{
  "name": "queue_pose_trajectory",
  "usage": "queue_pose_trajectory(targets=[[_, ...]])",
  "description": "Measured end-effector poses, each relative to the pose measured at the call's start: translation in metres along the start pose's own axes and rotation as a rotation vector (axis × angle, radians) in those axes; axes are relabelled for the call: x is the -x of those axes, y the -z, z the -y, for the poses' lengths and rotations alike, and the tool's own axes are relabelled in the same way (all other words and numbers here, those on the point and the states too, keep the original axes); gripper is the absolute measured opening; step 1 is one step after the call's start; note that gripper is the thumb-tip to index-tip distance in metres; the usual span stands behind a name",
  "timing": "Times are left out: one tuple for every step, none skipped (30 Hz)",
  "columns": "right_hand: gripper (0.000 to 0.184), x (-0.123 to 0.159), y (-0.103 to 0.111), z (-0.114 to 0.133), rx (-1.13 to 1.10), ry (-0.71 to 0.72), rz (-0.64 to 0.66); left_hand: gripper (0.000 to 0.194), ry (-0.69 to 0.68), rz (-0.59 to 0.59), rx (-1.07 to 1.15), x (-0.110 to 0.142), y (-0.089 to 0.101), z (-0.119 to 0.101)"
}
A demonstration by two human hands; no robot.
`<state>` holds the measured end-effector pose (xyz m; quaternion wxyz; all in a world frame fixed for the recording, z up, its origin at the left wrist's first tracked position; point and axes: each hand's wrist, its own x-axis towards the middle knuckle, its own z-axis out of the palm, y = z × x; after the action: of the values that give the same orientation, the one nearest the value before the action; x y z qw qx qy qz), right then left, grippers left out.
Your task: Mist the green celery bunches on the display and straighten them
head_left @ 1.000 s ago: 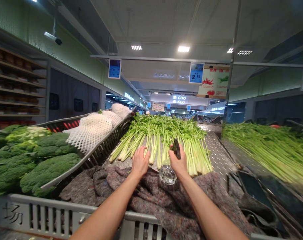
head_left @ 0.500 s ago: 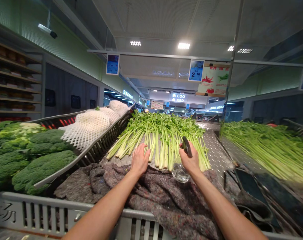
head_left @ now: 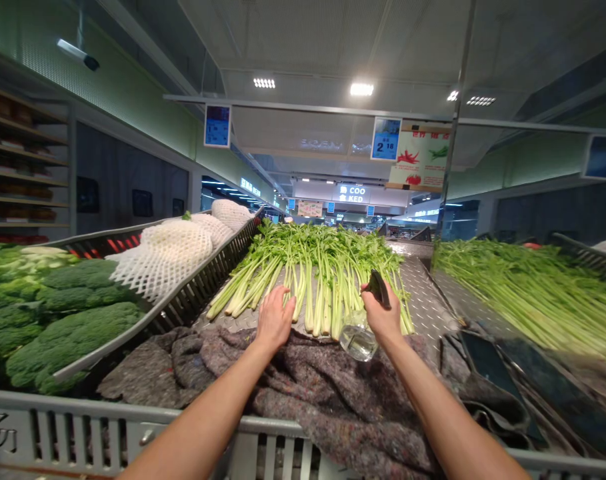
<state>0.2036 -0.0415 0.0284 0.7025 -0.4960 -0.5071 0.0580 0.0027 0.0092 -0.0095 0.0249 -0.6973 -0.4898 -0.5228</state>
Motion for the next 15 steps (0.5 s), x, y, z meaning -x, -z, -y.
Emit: queue_pose_trajectory(targets=[[0.023, 0.0, 0.0, 0.0, -0.004, 0.003, -0.009, 0.033, 0.001, 0.001, -0.002, 0.0, 0.0, 0.0], [0.023, 0.0, -0.001, -0.001, -0.007, 0.004, -0.014, 0.033, 0.001, 0.001, -0.003, 0.0, 0.001, 0.0], [0.024, 0.0, -0.001, -0.003, -0.01, 0.0, -0.019, 0.033, 0.001, -0.001, -0.004, 0.0, 0.001, 0.0], [0.024, 0.0, -0.001, -0.004, -0.01, -0.006, -0.025, 0.033, 0.002, -0.003, -0.005, 0.0, 0.001, -0.001], [0.025, 0.0, -0.001, -0.006, -0.008, -0.013, -0.033, 0.033, 0.003, -0.005, -0.006, 0.0, 0.001, -0.001], [0.026, -0.001, -0.001, -0.008, -0.004, -0.021, -0.046, 0.032, 0.004, -0.006, -0.007, 0.0, 0.001, 0.0], [0.026, -0.002, 0.0, -0.01, 0.001, -0.03, -0.064, 0.032, 0.006, -0.007, -0.008, 0.0, 0.002, 0.0], [0.027, -0.004, 0.001, -0.012, 0.004, -0.033, -0.087, 0.032, 0.008, -0.006, -0.009, 0.0, 0.002, 0.0], [0.027, -0.006, 0.002, -0.014, 0.004, -0.032, -0.112, 0.033, 0.01, -0.002, -0.007, -0.001, 0.002, 0.0], [0.028, -0.009, 0.004, -0.015, 0.0, -0.031, -0.143, 0.033, 0.011, 0.001, -0.005, -0.001, 0.002, 0.0], [0.028, -0.011, 0.006, -0.017, -0.005, -0.032, -0.18, 0.033, 0.011, 0.004, -0.002, -0.001, 0.002, 0.0], [0.029, -0.015, 0.008, -0.018, -0.012, -0.035, -0.218, 0.033, 0.011, 0.006, 0.001, -0.001, 0.002, 0.0], [0.029, -0.018, 0.009, -0.019, -0.023, -0.038, -0.257, 0.033, 0.009, 0.008, 0.004, -0.001, 0.002, 0.0], [0.03, -0.021, 0.011, -0.02, -0.035, -0.044, -0.292, 0.033, 0.007, 0.009, 0.006, -0.001, 0.001, -0.001], [0.03, -0.023, 0.013, -0.021, -0.047, -0.048, -0.317, 0.033, 0.004, 0.01, 0.007, -0.001, 0.001, -0.001]])
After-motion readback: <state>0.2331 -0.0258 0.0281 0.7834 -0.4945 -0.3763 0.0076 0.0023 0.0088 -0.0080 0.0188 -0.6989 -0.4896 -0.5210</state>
